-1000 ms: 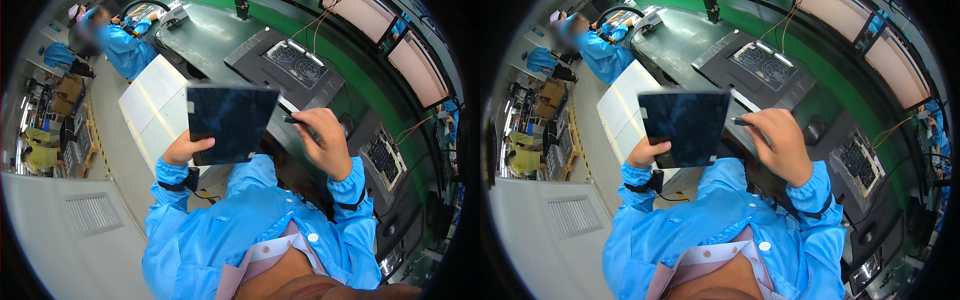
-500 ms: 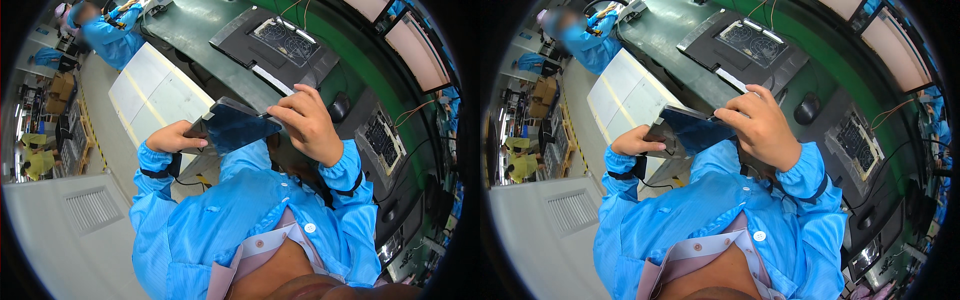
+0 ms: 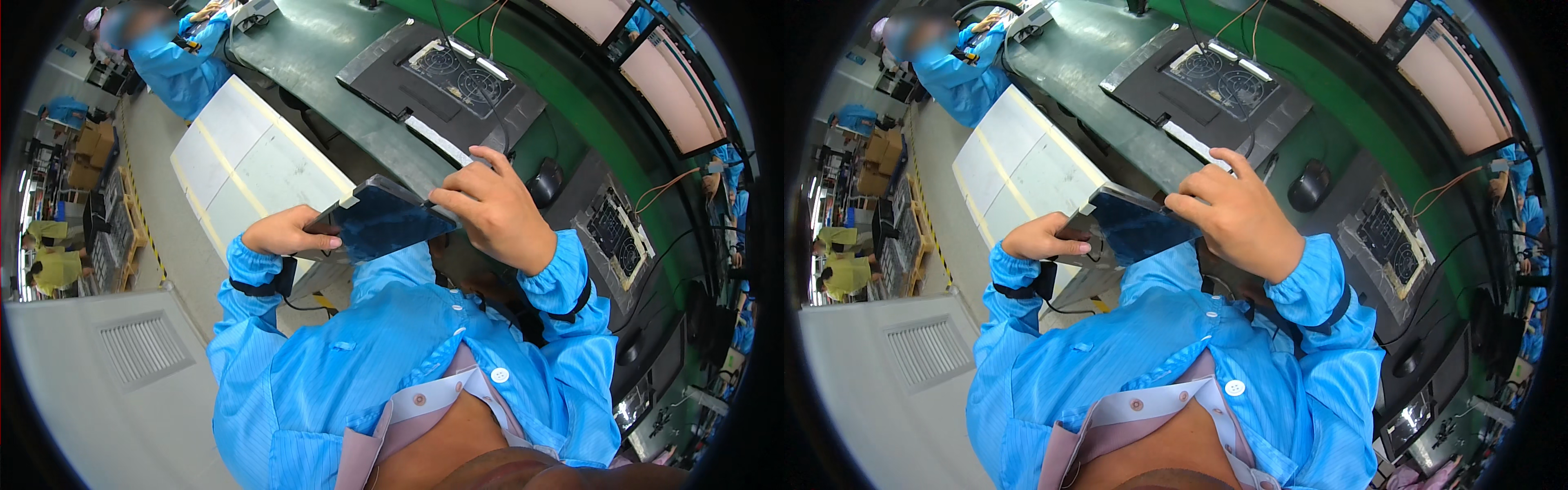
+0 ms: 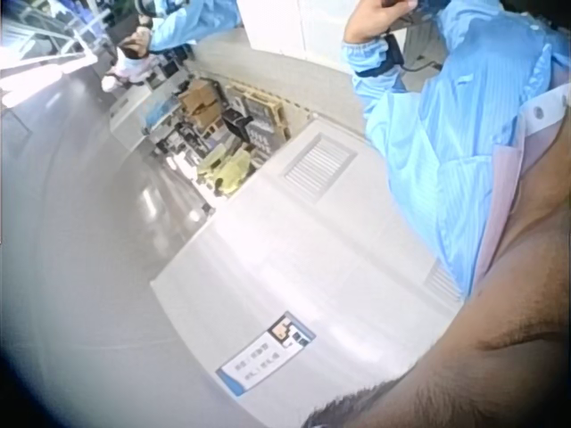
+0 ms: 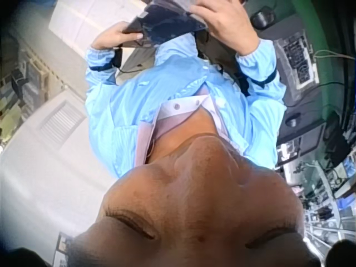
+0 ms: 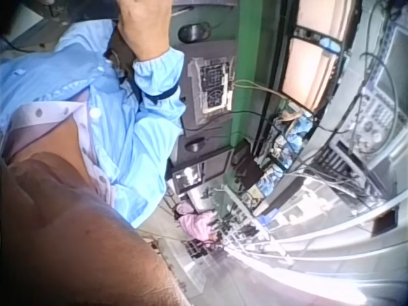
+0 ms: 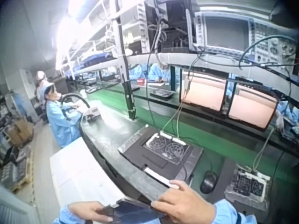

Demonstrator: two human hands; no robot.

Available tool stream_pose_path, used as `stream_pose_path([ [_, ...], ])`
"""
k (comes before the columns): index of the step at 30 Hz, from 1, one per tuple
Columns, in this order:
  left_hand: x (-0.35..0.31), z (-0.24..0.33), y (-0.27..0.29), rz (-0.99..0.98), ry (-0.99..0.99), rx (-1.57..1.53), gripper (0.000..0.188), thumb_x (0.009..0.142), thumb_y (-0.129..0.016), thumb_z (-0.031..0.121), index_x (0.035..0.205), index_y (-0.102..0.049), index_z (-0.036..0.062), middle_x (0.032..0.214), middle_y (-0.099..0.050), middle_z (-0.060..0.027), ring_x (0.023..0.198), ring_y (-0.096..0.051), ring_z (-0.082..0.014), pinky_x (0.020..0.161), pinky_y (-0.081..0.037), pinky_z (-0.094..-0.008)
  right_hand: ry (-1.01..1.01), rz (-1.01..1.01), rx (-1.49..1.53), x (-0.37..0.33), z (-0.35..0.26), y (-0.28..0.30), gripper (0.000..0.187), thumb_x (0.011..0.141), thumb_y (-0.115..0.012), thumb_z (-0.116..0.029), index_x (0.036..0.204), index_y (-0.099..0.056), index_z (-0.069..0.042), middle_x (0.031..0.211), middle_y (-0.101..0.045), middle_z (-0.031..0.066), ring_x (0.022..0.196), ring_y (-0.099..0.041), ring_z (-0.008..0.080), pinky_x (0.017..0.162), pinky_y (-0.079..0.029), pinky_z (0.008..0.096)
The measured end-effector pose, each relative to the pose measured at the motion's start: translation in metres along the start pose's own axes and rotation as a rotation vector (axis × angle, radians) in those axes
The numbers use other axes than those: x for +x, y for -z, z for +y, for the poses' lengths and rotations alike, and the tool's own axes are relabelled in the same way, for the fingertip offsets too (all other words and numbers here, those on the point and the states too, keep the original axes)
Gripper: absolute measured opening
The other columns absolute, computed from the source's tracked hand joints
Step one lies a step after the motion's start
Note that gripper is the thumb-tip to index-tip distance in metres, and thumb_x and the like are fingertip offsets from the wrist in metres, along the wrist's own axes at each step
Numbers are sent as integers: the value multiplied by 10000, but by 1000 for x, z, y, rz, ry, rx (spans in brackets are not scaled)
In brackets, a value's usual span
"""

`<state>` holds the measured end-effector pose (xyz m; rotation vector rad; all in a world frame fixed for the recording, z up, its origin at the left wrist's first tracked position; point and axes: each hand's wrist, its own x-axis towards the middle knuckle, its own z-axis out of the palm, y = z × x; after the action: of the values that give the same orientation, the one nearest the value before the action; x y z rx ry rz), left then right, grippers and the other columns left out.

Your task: The recorder performs assembly and quality control tasks on tablet devices on a production line, including applying films and checking screens.

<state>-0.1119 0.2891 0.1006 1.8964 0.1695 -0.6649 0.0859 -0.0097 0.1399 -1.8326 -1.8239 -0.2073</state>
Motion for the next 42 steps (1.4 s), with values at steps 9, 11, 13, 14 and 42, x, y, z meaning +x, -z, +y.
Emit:
stream_pose_path([
  [9, 12, 8, -21, -55, 31, -56, 507, 936, -695, 301, 1255, -591, -80, 1068, -670, -103, 1000, -561, -167, 953, -453, -310, 59, -105, -24, -6, 0, 5, 215, 811, -643, -72, 1024, -627, -90, 938, -588, 39, 949, -607, 229, 1104, -345, 541],
  [11, 17, 12, -25, -27, -18, -72, 488, 935, -698, 301, 1220, -610, -85, 1040, -678, -105, 976, -568, -167, 922, -463, -313, 90, -106, -97, -9, -5, 8, 203, 816, -661, -66, 1013, -613, -88, 954, -587, 33, 968, -605, 238, 1130, -322, 553],
  [13, 22, 28, -17, -28, 63, 38, 455, 921, -714, 306, 1154, -647, -79, 968, -690, -99, 913, -580, -163, 856, -481, -315, -7, 89, -90, -19, -4, 13, 176, 798, -697, -85, 950, -607, -84, 912, -586, 44, 910, -598, 249, 1003, -372, 513],
  [14, 21, 32, -10, -39, 56, 43, 455, 921, -714, 306, 1154, -647, -79, 968, -690, -99, 913, -580, -163, 856, -481, -315, -98, 284, -70, -25, -3, 14, 171, 781, -732, -103, 888, -601, -80, 869, -584, 55, 853, -591, 260, 875, -422, 474],
  [42, 271, 40, 112, 539, -330, 599, 1276, 544, -900, 603, 1542, -309, 70, 1579, -201, -277, 1482, -142, -454, 1209, -115, -533, -1169, 933, 1632, -17, 125, -101, 314, 1003, -599, -220, 1264, -492, -83, 1216, -604, 101, 1072, -638, 258, 859, -582, 412],
])
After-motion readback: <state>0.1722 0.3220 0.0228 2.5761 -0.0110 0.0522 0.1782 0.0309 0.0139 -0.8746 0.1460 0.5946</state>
